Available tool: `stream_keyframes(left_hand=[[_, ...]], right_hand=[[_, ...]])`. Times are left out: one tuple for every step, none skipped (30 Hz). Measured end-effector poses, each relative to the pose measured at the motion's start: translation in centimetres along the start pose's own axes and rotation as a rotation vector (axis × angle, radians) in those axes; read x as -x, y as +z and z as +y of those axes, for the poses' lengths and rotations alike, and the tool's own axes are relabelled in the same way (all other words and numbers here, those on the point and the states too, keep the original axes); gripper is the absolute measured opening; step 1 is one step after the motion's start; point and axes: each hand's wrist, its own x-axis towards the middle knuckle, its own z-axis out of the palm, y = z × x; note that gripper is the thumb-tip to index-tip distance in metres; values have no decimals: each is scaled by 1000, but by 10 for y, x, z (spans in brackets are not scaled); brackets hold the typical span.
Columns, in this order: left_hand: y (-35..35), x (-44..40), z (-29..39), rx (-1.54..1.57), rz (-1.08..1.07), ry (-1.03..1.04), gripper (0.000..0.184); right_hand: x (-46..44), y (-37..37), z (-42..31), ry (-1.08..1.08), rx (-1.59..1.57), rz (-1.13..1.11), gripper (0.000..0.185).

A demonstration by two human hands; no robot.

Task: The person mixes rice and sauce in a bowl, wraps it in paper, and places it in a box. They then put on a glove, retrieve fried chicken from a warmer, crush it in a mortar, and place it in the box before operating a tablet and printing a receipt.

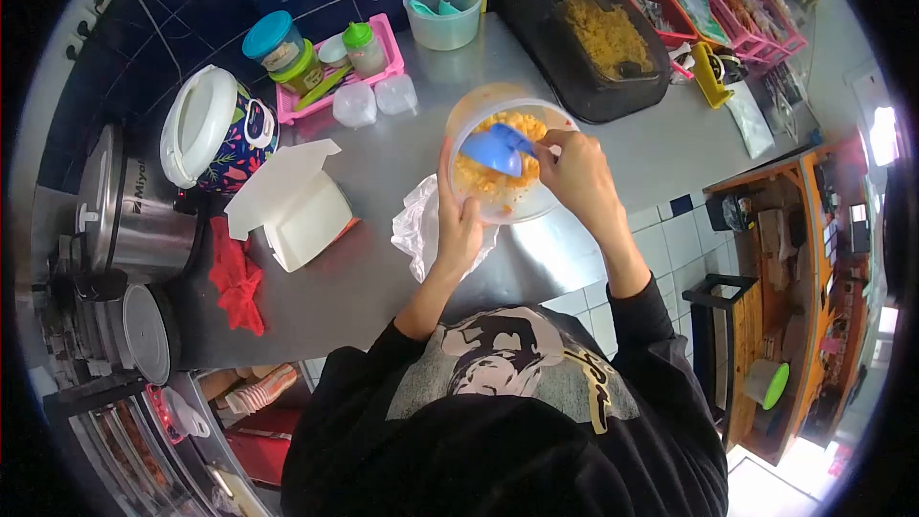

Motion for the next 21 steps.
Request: stream_keyframes(left_hand=[[1, -1, -1, -34, 7, 13, 83], [1, -1, -2, -72, 16, 23, 83], [0, 1, -2, -110, 29, 30, 83], [1, 3, -1, -87, 55, 10, 82], [5, 4, 3, -64, 77, -11, 82], [7, 2, 5, -40, 89, -28, 82], [7, 1, 6, -4, 86, -50, 81], [5, 0, 7, 33, 83, -71, 81], [5, -1, 8, 73, 89, -86, 81], [6, -2, 8, 51, 70, -53, 82], [6, 0, 9, 27, 54, -25, 84], [5, 3, 9, 0, 42, 0, 86], [4, 5, 8, -2, 56, -6, 86], [3, 6, 7, -3, 66, -8, 86], [4, 5, 6, -2, 71, -8, 86], [5, 4, 7, 10, 79, -24, 86], [6, 3, 9, 23, 84, -41, 85], [8, 3, 9, 36, 89, -59, 85], [7, 4, 8, 34, 77, -49, 85], [6, 3, 7, 29, 68, -33, 84], [4, 3, 6, 21, 61, -22, 84]], right_hand=[[2, -1, 5, -34, -18, 2, 21], [5, -9, -3, -21, -49, 14, 20], [9, -20, -13, -6, -81, 22, 20], [12, -29, -22, 11, -113, 28, 20], [14, -35, -28, 34, -128, -15, 19], [13, -25, -24, 37, -100, -24, 20], [9, -7, -14, 40, -72, -27, 20], [6, 2, -10, 43, -43, -30, 20], [4, 2, -5, 32, -73, -49, 20], [3, 0, -1, 11, -80, -35, 20], [2, -6, -3, -8, -91, -27, 20], [3, -12, -7, -24, -104, -22, 20], [6, -23, -15, 9, -124, -45, 20], [10, -40, -26, 41, -141, -63, 20], [12, -49, -32, 73, -157, -75, 20], [12, -38, -27, 49, -116, -70, 20], [10, -17, -19, 30, -74, -63, 20], [9, -3, -13, 11, -31, -55, 20], [5, -1, -9, 25, -53, -81, 20], [3, -5, -8, -1, -68, -74, 20], [2, -10, -6, -23, -86, -70, 19]])
